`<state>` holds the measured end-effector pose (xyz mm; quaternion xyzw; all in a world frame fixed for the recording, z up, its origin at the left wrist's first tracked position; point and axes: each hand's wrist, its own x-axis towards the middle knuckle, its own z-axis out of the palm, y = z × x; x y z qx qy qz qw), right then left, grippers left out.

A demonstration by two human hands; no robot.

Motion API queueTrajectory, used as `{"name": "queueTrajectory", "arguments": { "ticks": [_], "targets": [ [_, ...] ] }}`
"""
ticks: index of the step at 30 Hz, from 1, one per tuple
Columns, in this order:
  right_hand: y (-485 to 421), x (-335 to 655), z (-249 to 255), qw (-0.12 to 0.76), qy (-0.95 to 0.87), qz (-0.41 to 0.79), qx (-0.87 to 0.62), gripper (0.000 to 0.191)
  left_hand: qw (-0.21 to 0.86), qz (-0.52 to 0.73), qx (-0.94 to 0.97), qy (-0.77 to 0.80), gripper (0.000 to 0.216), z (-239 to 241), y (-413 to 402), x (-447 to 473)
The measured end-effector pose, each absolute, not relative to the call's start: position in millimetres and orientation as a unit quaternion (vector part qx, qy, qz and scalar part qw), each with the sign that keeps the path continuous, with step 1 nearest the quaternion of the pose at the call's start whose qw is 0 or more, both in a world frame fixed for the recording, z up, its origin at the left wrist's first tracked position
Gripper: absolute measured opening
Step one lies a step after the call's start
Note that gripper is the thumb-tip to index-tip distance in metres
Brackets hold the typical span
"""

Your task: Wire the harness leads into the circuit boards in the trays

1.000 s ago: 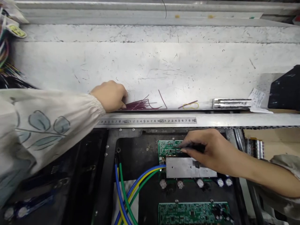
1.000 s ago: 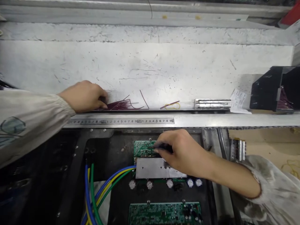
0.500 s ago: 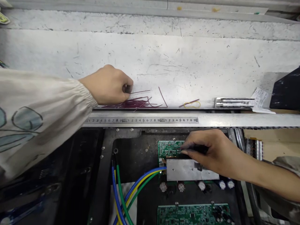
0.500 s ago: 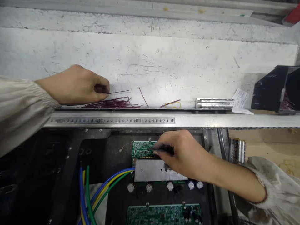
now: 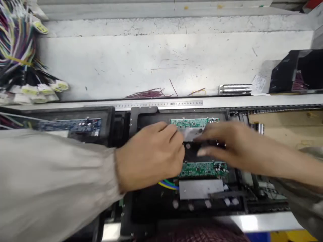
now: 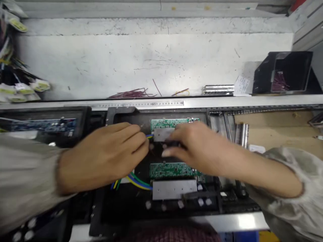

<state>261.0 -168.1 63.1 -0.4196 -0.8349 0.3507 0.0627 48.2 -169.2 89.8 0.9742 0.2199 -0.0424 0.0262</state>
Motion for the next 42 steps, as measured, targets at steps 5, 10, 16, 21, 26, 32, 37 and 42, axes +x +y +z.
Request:
{"name": "queueTrajectory", "arguments": {
  "ticks": [5, 10, 16, 21, 26, 32, 37, 42],
  "targets": [
    [-227.5, 248.0, 50.3, 0.056, -0.781, 0.418, -0.46, 0.01, 0.259, -0.034, 0.888, 0.378, 0.02, 57.2, -201.9, 65.4],
    [-252.6, 247.0, 24.3, 0.099, -0.795, 0.311, -0.511, 0.011, 0.421, 0.042, 0.754, 0.503, 0.014, 27.8, -220.4, 72.3],
    [-262.0, 247.7, 17.3, 0.128, -0.79, 0.31, -0.513, 0.009, 0.46, 0.104, 0.73, 0.495, 0.013, 10.0, -231.9, 72.0],
    [-262.4, 249.9, 15.8, 0.134, -0.805, 0.298, -0.495, 0.009, 0.475, 0.127, 0.723, 0.485, 0.011, 6.7, -233.1, 71.6],
    [-263.6, 250.7, 14.9, 0.149, -0.817, 0.285, -0.478, 0.006, 0.468, 0.139, 0.741, 0.462, 0.014, 7.2, -236.8, 70.7],
    [-263.7, 250.3, 16.1, 0.153, -0.82, 0.268, -0.482, 0.004, 0.446, 0.143, 0.761, 0.449, 0.014, 7.1, -238.0, 70.2],
    [-263.6, 249.7, 18.3, 0.134, -0.814, 0.272, -0.495, 0.003, 0.445, 0.14, 0.762, 0.449, 0.017, 8.5, -237.2, 70.9],
    [-263.5, 249.6, 20.7, 0.12, -0.805, 0.282, -0.508, 0.003, 0.377, 0.147, 0.819, 0.408, 0.023, 10.0, -238.4, 70.4]
  ]
}}
